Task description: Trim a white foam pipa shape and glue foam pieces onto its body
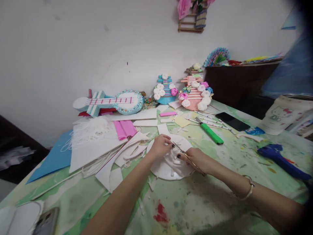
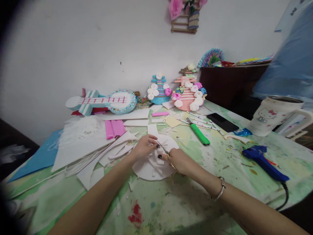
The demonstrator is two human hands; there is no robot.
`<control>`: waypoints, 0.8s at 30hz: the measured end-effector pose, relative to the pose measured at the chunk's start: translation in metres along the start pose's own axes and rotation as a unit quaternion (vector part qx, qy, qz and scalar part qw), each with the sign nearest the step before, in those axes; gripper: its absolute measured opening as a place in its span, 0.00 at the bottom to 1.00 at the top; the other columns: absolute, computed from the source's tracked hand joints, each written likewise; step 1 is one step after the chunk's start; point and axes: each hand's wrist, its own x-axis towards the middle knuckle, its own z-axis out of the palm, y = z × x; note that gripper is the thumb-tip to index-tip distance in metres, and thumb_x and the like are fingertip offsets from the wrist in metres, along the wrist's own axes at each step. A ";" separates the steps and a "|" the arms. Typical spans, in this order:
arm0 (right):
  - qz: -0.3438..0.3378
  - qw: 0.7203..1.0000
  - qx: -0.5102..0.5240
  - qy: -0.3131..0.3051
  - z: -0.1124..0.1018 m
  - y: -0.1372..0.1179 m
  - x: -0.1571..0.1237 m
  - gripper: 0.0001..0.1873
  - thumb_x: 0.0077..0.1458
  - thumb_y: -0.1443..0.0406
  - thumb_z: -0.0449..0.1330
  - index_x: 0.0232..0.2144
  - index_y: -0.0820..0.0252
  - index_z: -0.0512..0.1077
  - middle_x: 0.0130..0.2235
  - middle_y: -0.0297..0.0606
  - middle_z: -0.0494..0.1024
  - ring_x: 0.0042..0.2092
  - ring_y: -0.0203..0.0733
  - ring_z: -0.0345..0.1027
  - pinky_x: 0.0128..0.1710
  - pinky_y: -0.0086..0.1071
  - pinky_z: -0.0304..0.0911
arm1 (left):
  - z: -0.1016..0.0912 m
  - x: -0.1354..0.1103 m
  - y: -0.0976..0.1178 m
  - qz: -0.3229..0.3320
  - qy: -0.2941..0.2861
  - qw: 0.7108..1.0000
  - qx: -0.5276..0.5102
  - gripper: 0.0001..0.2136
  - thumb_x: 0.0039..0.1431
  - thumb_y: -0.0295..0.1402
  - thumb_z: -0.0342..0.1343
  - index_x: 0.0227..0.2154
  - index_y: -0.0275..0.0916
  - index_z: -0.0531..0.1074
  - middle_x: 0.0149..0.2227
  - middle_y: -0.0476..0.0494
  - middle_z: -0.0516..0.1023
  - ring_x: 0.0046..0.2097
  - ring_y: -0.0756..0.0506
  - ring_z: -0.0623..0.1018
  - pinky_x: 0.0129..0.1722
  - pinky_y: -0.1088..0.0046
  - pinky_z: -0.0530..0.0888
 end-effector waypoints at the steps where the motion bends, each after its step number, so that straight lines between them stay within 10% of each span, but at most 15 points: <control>1: 0.000 1.000 0.002 -0.003 0.000 -0.001 0.000 0.29 0.57 0.46 0.44 0.16 0.61 0.60 0.19 0.37 0.64 0.22 0.33 0.52 0.22 0.27 0.46 | 0.000 0.000 0.000 0.001 -0.002 1.000 0.000 0.05 0.48 0.27 0.58 0.24 0.38 0.78 0.43 0.41 0.74 0.47 0.44 0.73 0.50 0.65 0.67; 12: 0.027 1.000 -0.002 -0.005 -0.012 0.000 -0.005 0.28 0.56 0.48 0.46 0.18 0.62 0.67 0.19 0.38 0.68 0.22 0.36 0.60 0.24 0.28 0.51 | -0.002 0.001 -0.002 0.004 0.017 1.000 -0.025 0.05 0.45 0.27 0.60 0.26 0.41 0.80 0.41 0.43 0.76 0.43 0.45 0.75 0.48 0.69 0.68; 24: 0.106 0.961 -0.237 0.091 -0.052 0.082 0.001 0.14 0.43 0.70 0.57 0.34 0.61 0.77 0.32 0.46 0.77 0.35 0.48 0.70 0.27 0.31 0.54 | 0.001 -0.002 0.001 -0.026 0.035 0.997 -0.061 0.03 0.38 0.28 0.64 0.21 0.40 0.78 0.37 0.45 0.75 0.40 0.46 0.75 0.46 0.70 0.67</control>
